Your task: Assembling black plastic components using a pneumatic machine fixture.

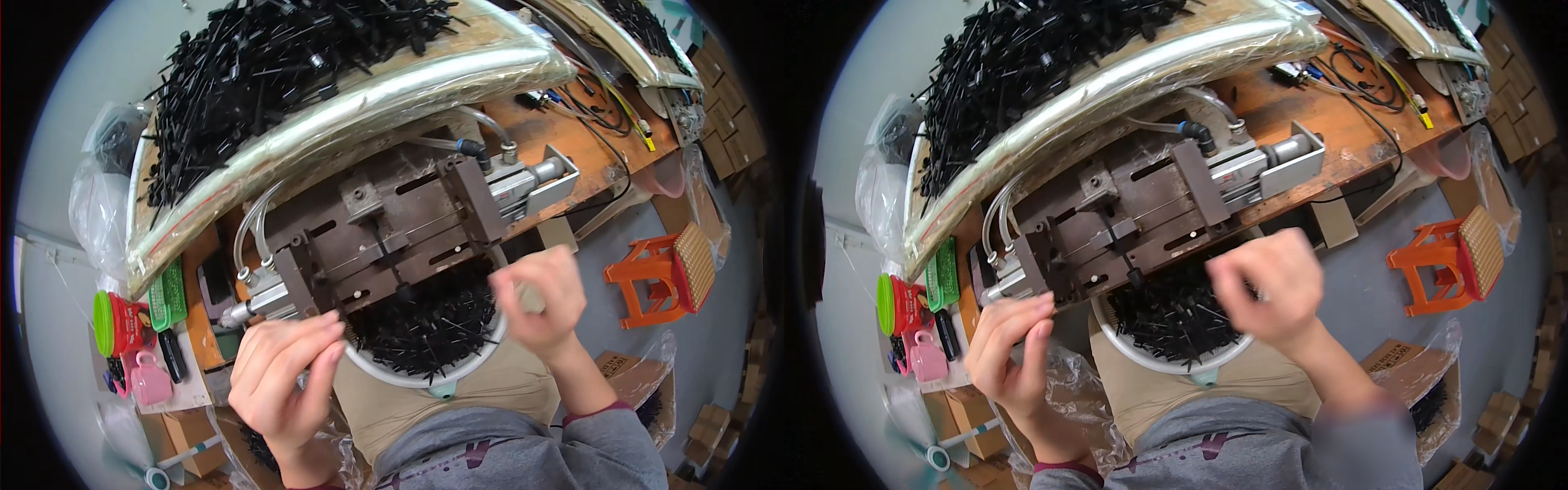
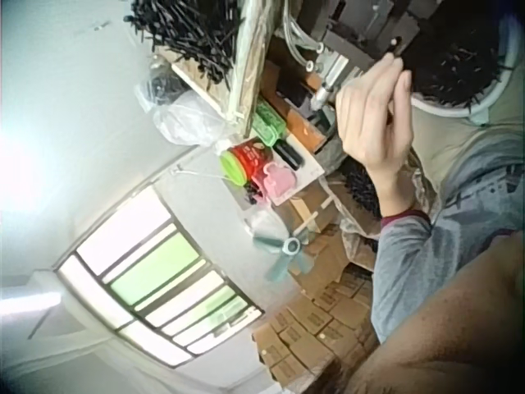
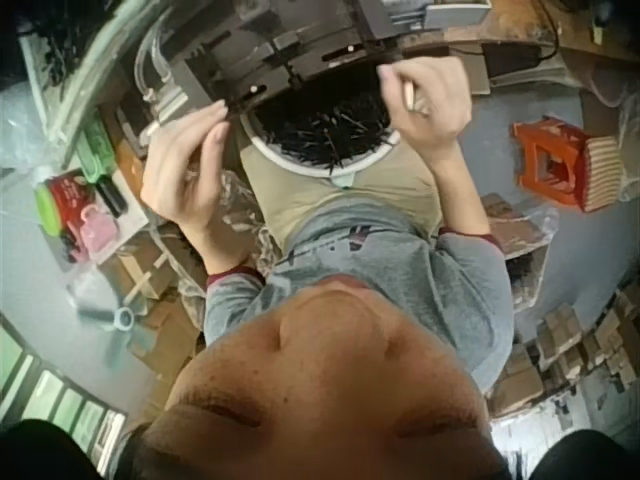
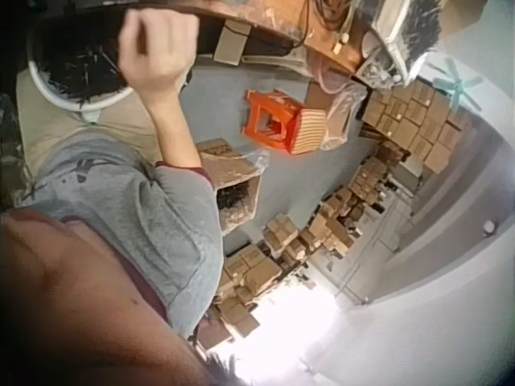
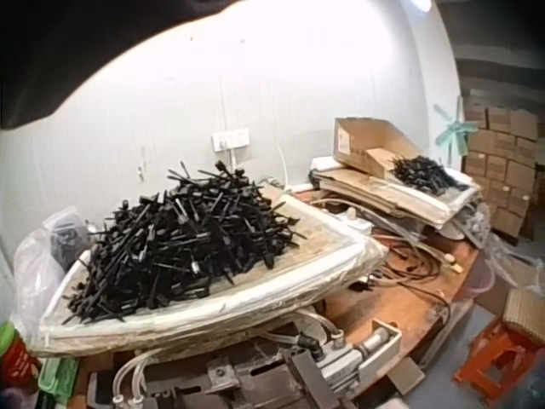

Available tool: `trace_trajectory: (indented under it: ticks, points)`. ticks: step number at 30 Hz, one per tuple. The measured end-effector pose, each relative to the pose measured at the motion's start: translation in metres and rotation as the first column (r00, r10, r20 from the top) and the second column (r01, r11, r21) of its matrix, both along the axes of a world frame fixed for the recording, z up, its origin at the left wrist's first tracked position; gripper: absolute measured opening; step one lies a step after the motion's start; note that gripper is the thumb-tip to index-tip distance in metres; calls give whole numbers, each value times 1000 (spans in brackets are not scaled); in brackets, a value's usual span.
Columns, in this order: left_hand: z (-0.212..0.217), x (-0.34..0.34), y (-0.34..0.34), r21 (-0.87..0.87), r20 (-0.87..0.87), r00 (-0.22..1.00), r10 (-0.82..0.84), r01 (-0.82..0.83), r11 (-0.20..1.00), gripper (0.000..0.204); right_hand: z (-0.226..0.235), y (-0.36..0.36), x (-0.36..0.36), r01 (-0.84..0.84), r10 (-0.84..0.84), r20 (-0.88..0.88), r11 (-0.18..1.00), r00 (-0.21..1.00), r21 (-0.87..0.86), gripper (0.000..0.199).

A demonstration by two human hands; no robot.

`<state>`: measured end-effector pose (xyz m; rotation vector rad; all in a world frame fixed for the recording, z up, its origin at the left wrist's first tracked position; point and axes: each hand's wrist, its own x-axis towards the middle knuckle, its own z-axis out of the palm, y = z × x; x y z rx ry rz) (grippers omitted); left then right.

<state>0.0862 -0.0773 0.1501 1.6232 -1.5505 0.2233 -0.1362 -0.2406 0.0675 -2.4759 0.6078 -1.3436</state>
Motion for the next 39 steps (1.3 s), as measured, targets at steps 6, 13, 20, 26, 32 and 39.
trace_trajectory:
  ticks: [6, 13, 20, 26, 32, 39]
  points:
    - [-16, 0, 12, 75, -47, 998, -29, 33, 997, 10, -58, -52, -39, 347, -345, -306, 937, 887, -51, 29]
    - [-15, -11, 6, 131, 3, 994, -109, 108, 985, 9, -32, -79, -18, 108, -77, -398, 993, 914, 55, 18]
    - [-18, -27, -8, 196, 28, 986, -167, 158, 968, 14, -35, -97, -26, -2, 48, -519, 996, 854, 89, 21]
    - [-25, -36, -15, 250, 63, 970, -236, 214, 944, 15, -38, -108, -26, -26, 103, -606, 990, 789, 136, 22]
    - [-37, -37, -13, 289, 63, 964, -257, 229, 930, 16, -40, -109, -21, -93, 86, -403, 996, 911, 3, 25]
    - [-44, -42, -12, 320, 51, 949, -310, 279, 905, 17, -45, -118, -34, -173, 167, -467, 984, 868, 32, 12]
